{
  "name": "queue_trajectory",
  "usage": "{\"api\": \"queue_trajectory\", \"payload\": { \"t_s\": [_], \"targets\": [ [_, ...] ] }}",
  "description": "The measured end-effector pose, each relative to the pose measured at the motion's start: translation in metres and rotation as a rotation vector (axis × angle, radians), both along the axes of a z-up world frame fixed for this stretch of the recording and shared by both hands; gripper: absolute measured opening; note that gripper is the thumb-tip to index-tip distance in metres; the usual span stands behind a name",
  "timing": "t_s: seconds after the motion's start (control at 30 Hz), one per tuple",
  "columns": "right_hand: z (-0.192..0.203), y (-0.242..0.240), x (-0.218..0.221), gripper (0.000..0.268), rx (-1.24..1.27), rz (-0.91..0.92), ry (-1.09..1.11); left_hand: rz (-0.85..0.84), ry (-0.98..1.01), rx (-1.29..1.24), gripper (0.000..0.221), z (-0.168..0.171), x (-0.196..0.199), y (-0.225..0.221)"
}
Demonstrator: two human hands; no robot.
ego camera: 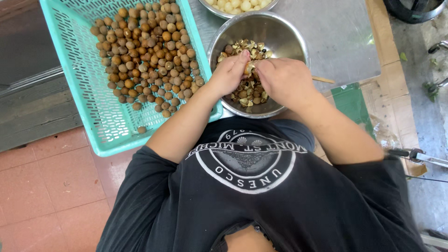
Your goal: The person peels longan nuts by hand, removing the outer shell and placing the peeled fruit into a separate bowl. The process is repeated continuously with multiple nuts from a basket.
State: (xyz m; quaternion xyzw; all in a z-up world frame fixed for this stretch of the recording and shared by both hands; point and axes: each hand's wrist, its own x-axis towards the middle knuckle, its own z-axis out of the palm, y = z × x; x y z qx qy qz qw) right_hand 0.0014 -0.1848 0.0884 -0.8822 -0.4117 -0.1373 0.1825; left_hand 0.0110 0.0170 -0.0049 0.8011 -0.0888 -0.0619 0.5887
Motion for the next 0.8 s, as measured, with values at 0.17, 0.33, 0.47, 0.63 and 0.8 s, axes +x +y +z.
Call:
{"api": "queue_trajectory", "payload": {
  "t_s": [0.17,0.33,0.47,0.63,0.8],
  "targets": [
    [-0.011,-0.001,0.008,0.01,-0.011,-0.03,0.187,0.047,-0.18,0.181,0.069,-0.01,-0.004,0.003],
    [-0.024,-0.007,0.046,0.019,0.254,0.064,1.265,-0.041,-0.073,-0.131,0.073,-0.017,-0.002,0.005],
    [-0.042,-0.006,0.053,0.021,0.476,0.026,1.59,-0.106,0.466,-0.597,0.065,-0.017,0.008,0.004],
    [-0.053,-0.016,0.056,0.022,0.529,0.02,1.734,-0.151,0.689,-0.781,0.063,-0.014,0.007,0.004],
    [-0.058,-0.018,0.053,0.019,0.618,-0.023,1.74,-0.13,0.628,-0.718,0.059,-0.017,0.01,0.002]
  ]
}}
